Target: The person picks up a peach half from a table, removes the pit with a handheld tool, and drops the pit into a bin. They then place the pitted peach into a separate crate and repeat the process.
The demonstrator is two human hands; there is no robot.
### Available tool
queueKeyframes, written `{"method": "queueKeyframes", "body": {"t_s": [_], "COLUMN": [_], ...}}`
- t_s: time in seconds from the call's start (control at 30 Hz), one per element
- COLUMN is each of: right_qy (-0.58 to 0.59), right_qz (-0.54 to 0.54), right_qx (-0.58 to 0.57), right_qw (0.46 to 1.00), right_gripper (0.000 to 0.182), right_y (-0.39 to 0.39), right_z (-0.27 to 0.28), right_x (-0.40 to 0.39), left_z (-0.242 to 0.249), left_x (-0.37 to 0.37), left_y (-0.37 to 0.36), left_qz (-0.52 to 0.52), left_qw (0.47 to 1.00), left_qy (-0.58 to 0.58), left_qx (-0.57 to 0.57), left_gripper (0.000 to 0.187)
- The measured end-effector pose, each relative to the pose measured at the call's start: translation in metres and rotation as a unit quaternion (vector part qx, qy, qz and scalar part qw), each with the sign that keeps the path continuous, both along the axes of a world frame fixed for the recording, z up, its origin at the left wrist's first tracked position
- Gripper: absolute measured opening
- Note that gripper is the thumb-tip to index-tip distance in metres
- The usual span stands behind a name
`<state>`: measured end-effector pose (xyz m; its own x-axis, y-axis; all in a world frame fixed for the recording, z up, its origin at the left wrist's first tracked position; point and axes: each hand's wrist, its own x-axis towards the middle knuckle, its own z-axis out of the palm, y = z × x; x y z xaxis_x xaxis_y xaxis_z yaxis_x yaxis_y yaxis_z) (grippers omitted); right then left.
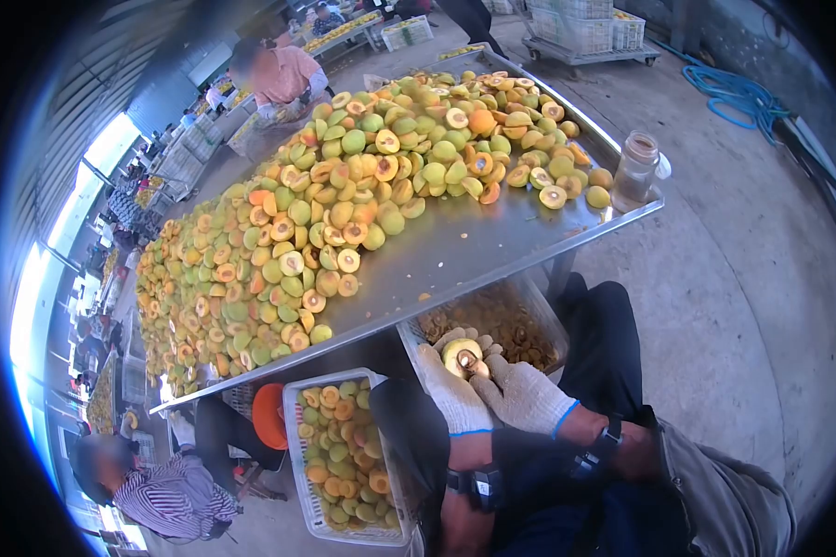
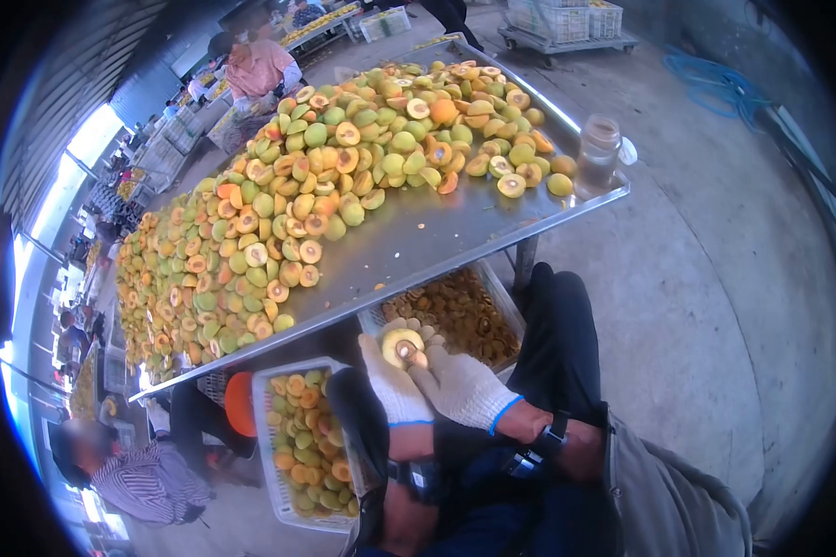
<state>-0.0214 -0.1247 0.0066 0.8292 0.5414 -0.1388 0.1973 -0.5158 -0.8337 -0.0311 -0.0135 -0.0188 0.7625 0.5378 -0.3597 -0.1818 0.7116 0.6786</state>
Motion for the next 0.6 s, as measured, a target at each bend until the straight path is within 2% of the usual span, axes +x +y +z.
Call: {"method": "queueKeyframes", "body": {"t_s": [0.2, 0.43, 0.53, 0.6], "right_qy": [0.048, 0.032, 0.03, 0.037], "right_qz": [0.012, 0.006, 0.011, 0.025], "right_qx": [0.025, 0.024, 0.056, 0.017], "right_qw": [0.998, 0.999, 0.998, 0.999], "right_gripper": [0.045, 0.045, 0.046, 0.057], "right_y": [-0.007, -0.009, -0.011, -0.01], "right_z": [0.01, 0.01, 0.014, 0.014], "right_x": [0.0, 0.0, 0.0, 0.001], "left_z": [0.01, 0.008, 0.011, 0.016], "left_x": [-0.001, 0.0, -0.001, -0.001], "left_y": [0.002, 0.001, 0.003, 0.001], "left_qz": [-0.029, -0.009, -0.04, -0.035], "left_qw": [0.999, 0.998, 0.995, 0.997], "left_qy": [0.009, 0.02, -0.016, -0.008], "left_qx": [0.035, 0.052, 0.092, 0.067], "left_gripper": [0.052, 0.051, 0.05, 0.049]}}
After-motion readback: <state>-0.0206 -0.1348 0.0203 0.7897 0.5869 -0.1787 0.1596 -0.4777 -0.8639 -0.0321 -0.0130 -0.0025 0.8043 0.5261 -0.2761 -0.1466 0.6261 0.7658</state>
